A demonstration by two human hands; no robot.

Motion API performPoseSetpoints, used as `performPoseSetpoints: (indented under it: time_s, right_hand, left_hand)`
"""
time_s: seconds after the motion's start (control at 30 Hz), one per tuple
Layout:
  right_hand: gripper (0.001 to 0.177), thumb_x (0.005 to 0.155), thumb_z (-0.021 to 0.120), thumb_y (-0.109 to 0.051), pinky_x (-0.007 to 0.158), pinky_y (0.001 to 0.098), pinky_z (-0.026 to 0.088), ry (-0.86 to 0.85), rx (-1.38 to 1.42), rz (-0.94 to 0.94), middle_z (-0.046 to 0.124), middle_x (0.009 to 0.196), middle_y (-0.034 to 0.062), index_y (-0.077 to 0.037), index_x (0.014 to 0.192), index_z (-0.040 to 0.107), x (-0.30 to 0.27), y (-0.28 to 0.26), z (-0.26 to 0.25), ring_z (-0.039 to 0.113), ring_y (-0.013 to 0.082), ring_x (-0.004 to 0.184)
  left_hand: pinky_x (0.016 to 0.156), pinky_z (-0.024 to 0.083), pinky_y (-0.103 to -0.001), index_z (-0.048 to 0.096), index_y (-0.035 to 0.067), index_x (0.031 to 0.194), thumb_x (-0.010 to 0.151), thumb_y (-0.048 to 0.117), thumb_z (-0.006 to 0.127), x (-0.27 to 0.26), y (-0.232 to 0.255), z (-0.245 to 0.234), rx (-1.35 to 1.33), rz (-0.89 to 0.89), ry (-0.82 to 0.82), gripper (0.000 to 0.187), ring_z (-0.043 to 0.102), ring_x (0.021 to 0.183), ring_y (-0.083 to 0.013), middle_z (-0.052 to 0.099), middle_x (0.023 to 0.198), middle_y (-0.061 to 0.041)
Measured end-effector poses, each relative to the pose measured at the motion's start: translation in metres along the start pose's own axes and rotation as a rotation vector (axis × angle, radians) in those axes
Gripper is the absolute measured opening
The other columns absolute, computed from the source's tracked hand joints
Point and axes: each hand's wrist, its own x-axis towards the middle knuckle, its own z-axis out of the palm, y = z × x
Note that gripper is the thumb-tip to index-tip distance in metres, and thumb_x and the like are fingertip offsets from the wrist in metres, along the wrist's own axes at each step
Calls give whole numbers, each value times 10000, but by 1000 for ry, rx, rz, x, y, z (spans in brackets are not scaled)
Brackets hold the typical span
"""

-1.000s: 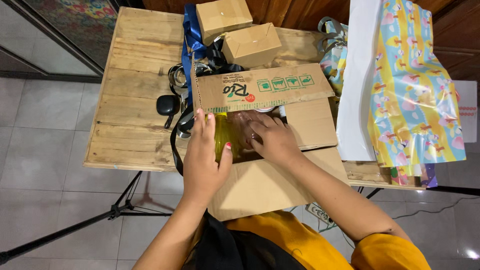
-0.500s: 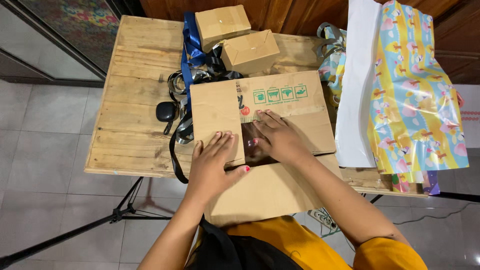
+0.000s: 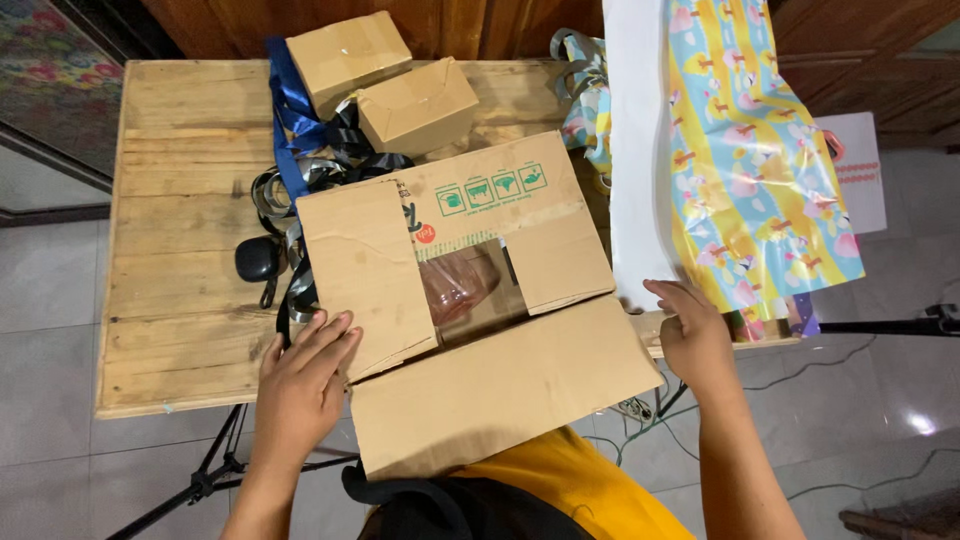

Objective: The person places a pink spray bottle, a round container, and two dark bottles into a cardboard box on a wooden table. They close the box flaps, apply tape to seal it, and then place the sealed box onto a white sheet of wrapping paper.

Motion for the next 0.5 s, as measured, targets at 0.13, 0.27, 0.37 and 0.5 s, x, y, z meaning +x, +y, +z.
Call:
performPoseSetpoints:
  time_s: [0.13,0.27,0.37,0.5]
  right_hand:
    - [646,760,695,-36,1046,382,441,-141,123,-153,582,1381,181,-38,1396,582,-12,20,11,556,320,1270]
    - [564,874,685,-107,1146,397,377,-171,336,-155,510,1506,167,-30,1422,574,-4,31,25,492,309,1401]
    - [380,1020,629,-122,1218,399,380,122,395,-121,536,1521,148,-17,1385,615,15,21,56,498,294,1448]
    - [569,908,686,-126,1114,417,396,196,281,-16,499,1473,189,-1,1436,518,43,-5,83,513,355,1323]
  left_hand:
    - [1042,352,-548,660,72,1361,672,104,700,-11,6,-9,21,39,-114,691,508,1350,-319,576,1479,-150]
    - [1060,420,-467,621,116,1391,676,250,790,-6,-1,-15,-169,81,-38,747,567,1320,-325,560,1507,-107]
    - [1005,517,-387,631,94,1281,807,300,824,-4,1,-4,-233,-320,-149,552,679,1181,-266,673,1292,-101]
    - [962,515,-395,494,2,1385,907,208,784,-3,10,32,-552,-243,282,596,602,1125,-322,581,1279,-176]
